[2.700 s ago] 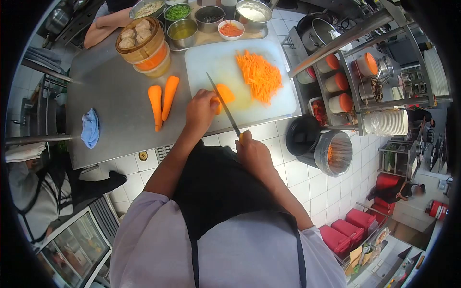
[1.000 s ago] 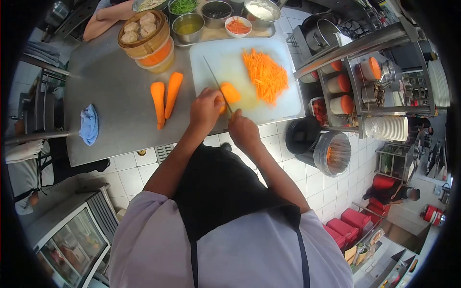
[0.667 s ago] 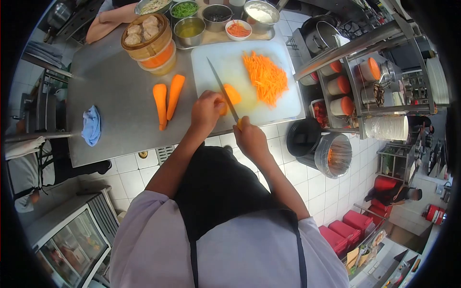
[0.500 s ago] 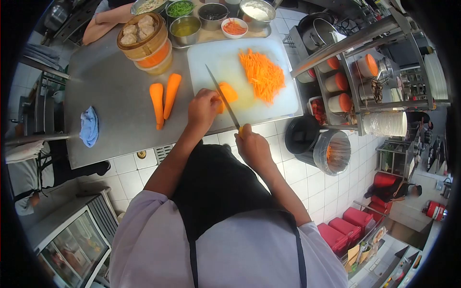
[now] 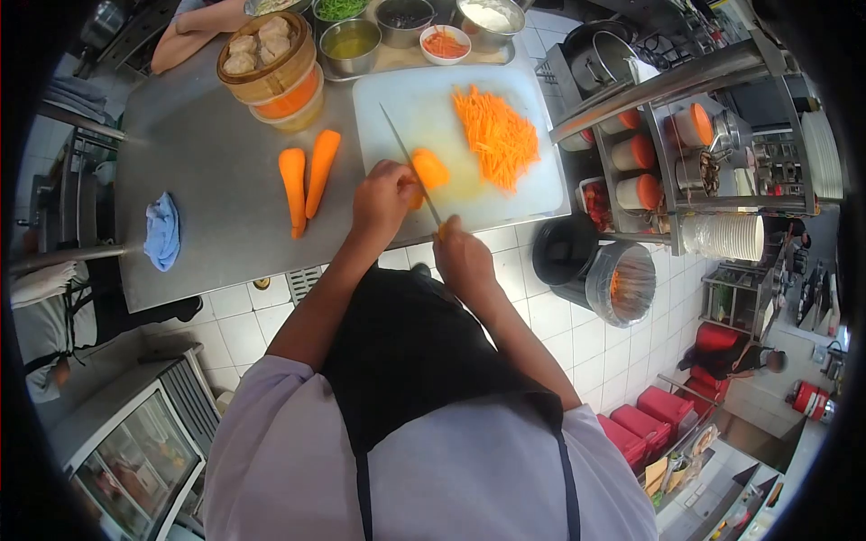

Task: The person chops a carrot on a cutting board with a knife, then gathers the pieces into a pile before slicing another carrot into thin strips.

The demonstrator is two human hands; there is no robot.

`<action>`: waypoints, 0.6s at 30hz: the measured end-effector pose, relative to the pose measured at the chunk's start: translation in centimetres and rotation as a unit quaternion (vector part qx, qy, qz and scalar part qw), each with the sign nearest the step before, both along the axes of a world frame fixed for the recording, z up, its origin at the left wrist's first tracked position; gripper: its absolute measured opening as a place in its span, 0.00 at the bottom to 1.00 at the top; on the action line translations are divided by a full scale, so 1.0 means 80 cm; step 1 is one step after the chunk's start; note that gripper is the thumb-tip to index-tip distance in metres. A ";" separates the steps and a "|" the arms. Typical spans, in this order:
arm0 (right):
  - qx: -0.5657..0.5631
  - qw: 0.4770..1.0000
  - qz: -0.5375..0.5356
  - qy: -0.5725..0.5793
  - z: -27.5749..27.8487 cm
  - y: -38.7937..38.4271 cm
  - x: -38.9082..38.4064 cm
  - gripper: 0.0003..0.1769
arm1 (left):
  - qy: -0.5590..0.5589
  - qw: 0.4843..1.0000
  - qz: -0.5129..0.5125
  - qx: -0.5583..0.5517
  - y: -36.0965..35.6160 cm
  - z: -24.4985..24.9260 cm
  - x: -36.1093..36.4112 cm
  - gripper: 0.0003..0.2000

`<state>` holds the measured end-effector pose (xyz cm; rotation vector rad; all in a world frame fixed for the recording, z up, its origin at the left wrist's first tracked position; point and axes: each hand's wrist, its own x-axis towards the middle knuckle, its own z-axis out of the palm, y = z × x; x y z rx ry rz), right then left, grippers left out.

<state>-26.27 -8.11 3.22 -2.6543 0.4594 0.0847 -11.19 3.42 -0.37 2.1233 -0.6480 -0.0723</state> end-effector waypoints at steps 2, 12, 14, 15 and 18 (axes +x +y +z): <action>-0.016 1.000 0.004 0.017 -0.017 -0.003 0.030 0.14 | 0.001 1.000 -0.001 0.016 0.000 0.001 0.000 0.10; -0.042 0.999 0.025 0.006 -0.033 -0.011 0.056 0.12 | -0.032 0.999 -0.029 0.030 0.001 0.012 -0.002 0.16; -0.044 0.999 0.021 0.007 -0.027 -0.006 0.054 0.13 | -0.034 0.995 -0.050 0.073 0.002 0.021 -0.001 0.16; -0.044 0.999 0.019 0.007 -0.023 -0.004 0.053 0.13 | -0.035 0.993 -0.059 0.095 0.002 0.025 0.000 0.17; -0.052 0.999 0.009 0.009 -0.023 0.002 0.046 0.14 | -0.026 0.987 -0.081 0.140 0.000 0.026 0.002 0.16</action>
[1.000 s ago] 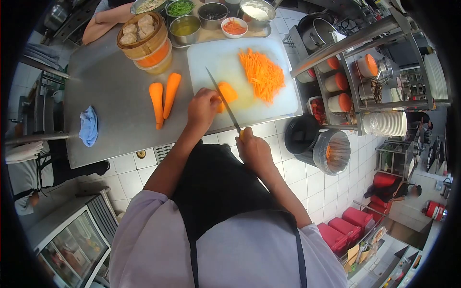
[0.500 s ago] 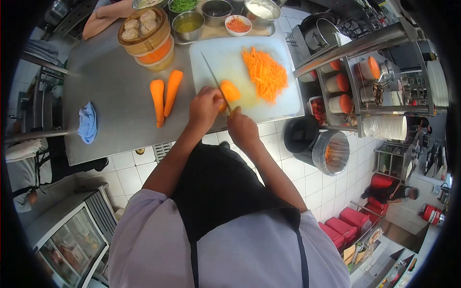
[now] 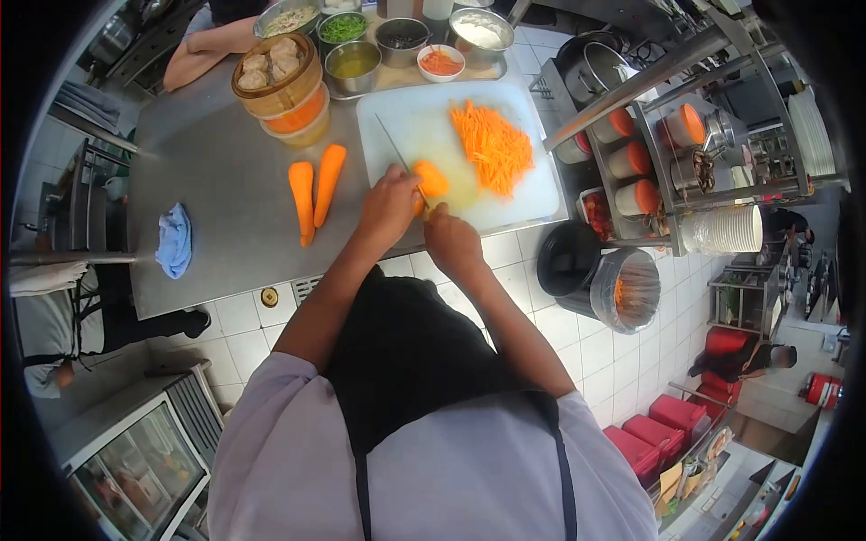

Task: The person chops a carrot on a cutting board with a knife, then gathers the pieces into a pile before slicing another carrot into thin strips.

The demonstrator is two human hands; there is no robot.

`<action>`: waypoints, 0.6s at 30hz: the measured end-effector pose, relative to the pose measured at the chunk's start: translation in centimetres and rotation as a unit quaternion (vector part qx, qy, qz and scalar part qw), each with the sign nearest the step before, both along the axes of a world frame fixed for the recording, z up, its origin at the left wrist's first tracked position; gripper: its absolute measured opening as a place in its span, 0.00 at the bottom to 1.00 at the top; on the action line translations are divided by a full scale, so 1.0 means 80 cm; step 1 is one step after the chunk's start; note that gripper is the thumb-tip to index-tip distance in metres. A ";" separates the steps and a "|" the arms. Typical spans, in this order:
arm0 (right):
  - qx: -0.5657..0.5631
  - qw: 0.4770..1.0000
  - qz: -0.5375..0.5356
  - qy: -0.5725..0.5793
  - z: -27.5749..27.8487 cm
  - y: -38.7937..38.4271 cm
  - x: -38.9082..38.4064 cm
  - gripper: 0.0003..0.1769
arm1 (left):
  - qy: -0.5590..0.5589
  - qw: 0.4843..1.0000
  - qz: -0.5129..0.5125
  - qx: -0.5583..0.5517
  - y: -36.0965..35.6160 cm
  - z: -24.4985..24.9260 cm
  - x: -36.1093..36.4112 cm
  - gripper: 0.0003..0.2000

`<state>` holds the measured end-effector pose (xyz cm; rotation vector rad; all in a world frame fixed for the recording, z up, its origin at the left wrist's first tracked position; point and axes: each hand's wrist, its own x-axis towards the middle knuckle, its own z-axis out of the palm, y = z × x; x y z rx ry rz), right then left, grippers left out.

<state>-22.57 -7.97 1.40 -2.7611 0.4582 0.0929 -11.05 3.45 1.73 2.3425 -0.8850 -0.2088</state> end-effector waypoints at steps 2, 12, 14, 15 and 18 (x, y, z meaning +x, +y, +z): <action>0.024 1.000 -0.016 0.005 0.009 0.001 -0.019 0.14 | 0.001 1.000 0.004 -0.001 -0.002 0.005 -0.003 0.15; 0.067 0.997 -0.032 0.003 0.009 -0.004 -0.031 0.16 | 0.014 0.998 -0.024 0.058 -0.005 0.023 -0.001 0.14; 0.065 0.997 -0.032 -0.002 0.006 -0.004 -0.033 0.17 | -0.011 0.999 -0.036 0.029 -0.003 0.002 0.001 0.16; 0.064 0.997 -0.031 -0.004 0.006 -0.003 -0.034 0.17 | -0.024 0.999 -0.041 0.015 -0.002 0.006 0.000 0.17; 0.064 0.997 -0.030 -0.016 0.008 -0.004 -0.037 0.17 | -0.023 0.999 -0.005 0.028 -0.006 0.022 -0.010 0.19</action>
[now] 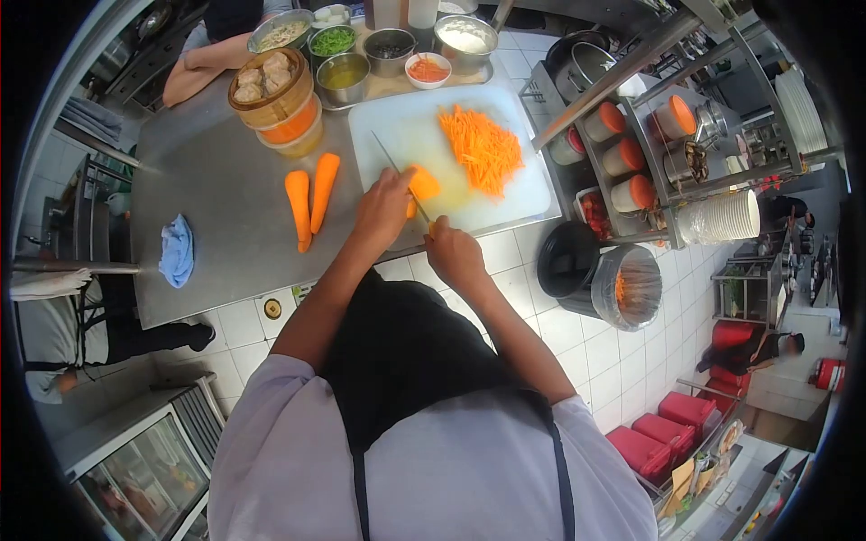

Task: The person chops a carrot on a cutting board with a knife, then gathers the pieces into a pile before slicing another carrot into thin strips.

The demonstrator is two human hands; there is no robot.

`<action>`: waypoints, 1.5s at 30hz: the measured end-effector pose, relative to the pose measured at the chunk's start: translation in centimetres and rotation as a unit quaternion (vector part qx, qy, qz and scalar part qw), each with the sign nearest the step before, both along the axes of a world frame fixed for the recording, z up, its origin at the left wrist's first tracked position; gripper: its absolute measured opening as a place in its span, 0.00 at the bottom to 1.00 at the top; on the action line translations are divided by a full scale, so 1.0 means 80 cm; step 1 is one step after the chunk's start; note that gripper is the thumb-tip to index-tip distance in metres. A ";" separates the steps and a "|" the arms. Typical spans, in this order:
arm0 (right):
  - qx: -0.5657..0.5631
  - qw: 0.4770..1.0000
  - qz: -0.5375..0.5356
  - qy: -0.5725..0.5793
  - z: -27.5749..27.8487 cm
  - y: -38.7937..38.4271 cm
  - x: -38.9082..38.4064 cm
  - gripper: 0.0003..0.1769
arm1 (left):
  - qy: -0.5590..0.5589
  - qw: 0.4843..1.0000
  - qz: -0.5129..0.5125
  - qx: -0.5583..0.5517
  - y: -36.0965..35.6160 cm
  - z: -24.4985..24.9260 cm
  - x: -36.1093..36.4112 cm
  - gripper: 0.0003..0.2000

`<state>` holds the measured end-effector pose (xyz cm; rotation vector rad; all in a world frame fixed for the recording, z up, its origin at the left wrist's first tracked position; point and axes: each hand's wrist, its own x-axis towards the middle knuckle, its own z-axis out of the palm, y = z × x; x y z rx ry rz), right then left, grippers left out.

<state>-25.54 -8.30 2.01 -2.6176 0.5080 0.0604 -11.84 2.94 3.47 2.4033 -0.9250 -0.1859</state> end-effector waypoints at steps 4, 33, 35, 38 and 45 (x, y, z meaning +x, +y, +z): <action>0.015 1.000 0.000 -0.010 0.001 -0.005 -0.003 0.18 | 0.000 0.999 0.018 -0.041 0.002 -0.011 -0.001 0.19; 0.021 0.998 0.014 -0.065 -0.016 -0.015 -0.002 0.17 | -0.061 0.997 -0.044 0.015 -0.003 0.001 0.005 0.08; 0.015 0.997 0.014 -0.071 -0.014 -0.015 -0.002 0.17 | -0.066 0.997 -0.025 -0.002 -0.005 0.003 0.003 0.07; 0.015 0.997 0.017 -0.073 -0.012 -0.016 -0.004 0.17 | -0.091 0.995 -0.041 -0.002 -0.006 0.014 0.002 0.05; -0.005 0.997 0.030 -0.073 -0.015 -0.018 -0.004 0.15 | -0.165 0.978 -0.126 -0.012 -0.009 0.017 0.017 0.03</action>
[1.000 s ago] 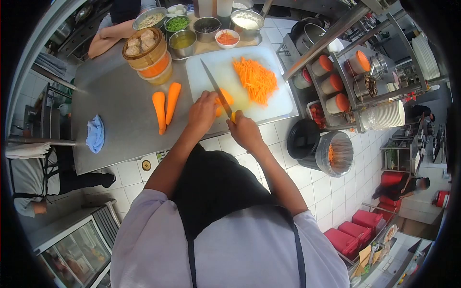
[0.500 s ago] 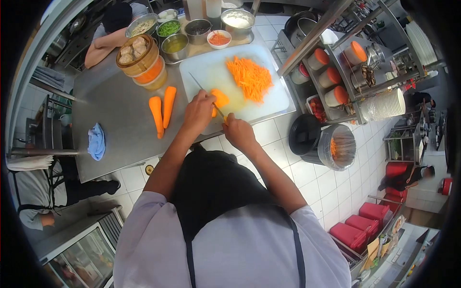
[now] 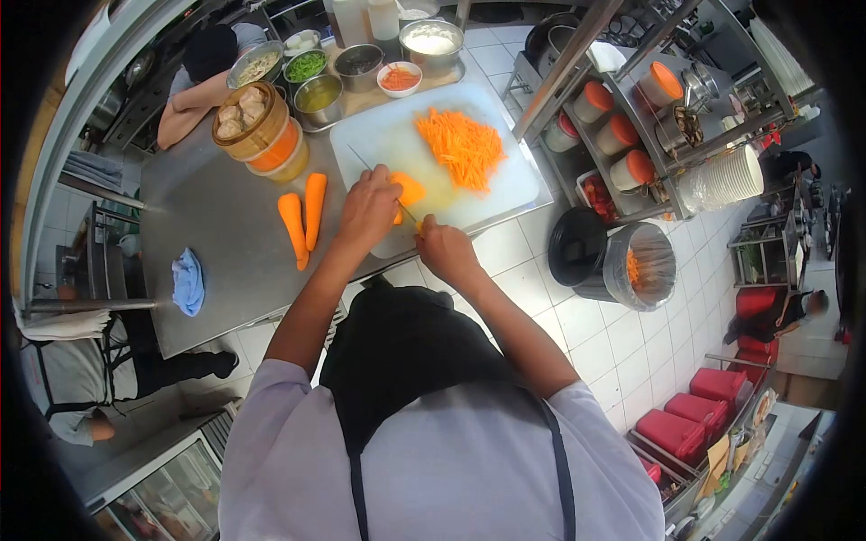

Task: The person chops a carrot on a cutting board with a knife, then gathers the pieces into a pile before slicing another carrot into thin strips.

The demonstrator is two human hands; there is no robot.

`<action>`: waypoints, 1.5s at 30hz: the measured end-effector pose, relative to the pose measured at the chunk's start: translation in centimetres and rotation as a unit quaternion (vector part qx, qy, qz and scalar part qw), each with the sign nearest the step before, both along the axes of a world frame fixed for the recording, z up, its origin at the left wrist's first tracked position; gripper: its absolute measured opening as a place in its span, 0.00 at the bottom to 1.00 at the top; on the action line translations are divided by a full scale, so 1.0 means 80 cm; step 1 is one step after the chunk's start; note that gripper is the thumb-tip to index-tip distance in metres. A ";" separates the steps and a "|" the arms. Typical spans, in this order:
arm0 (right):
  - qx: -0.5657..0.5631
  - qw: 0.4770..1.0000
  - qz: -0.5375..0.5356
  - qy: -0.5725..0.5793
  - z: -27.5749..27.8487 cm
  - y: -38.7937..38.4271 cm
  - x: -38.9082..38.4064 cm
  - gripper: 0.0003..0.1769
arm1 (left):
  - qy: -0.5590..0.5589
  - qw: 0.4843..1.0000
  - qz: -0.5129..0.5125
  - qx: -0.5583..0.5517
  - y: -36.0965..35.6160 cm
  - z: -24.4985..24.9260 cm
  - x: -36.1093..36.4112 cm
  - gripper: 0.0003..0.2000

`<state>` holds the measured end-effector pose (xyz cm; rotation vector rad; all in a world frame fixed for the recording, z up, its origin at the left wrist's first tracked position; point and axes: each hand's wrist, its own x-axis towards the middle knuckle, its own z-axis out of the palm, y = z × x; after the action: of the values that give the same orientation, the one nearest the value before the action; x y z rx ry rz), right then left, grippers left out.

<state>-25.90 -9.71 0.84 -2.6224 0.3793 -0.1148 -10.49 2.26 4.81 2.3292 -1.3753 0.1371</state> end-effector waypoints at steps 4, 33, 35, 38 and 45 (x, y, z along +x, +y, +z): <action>0.004 1.000 -0.004 -0.004 0.005 0.000 -0.003 0.15 | -0.041 0.999 -0.023 0.001 0.001 0.001 0.001 0.03; 0.110 0.990 -0.075 -0.046 0.055 -0.010 -0.006 0.19 | 0.089 0.982 0.148 -0.075 0.011 -0.035 -0.021 0.15; 0.096 0.993 -0.056 -0.036 0.054 -0.007 -0.021 0.18 | 0.116 0.978 0.159 -0.066 0.014 -0.026 -0.033 0.15; 0.074 0.996 -0.043 0.001 0.056 0.001 -0.043 0.18 | 0.156 0.970 0.166 -0.088 0.019 -0.035 -0.040 0.15; 0.063 0.996 -0.022 0.054 0.073 0.007 -0.068 0.17 | 0.198 0.963 0.150 -0.105 0.023 -0.035 -0.037 0.16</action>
<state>-31.36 -9.12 6.71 -2.5024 0.4676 0.0360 -13.46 4.06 2.02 2.2172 -0.7736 -0.0879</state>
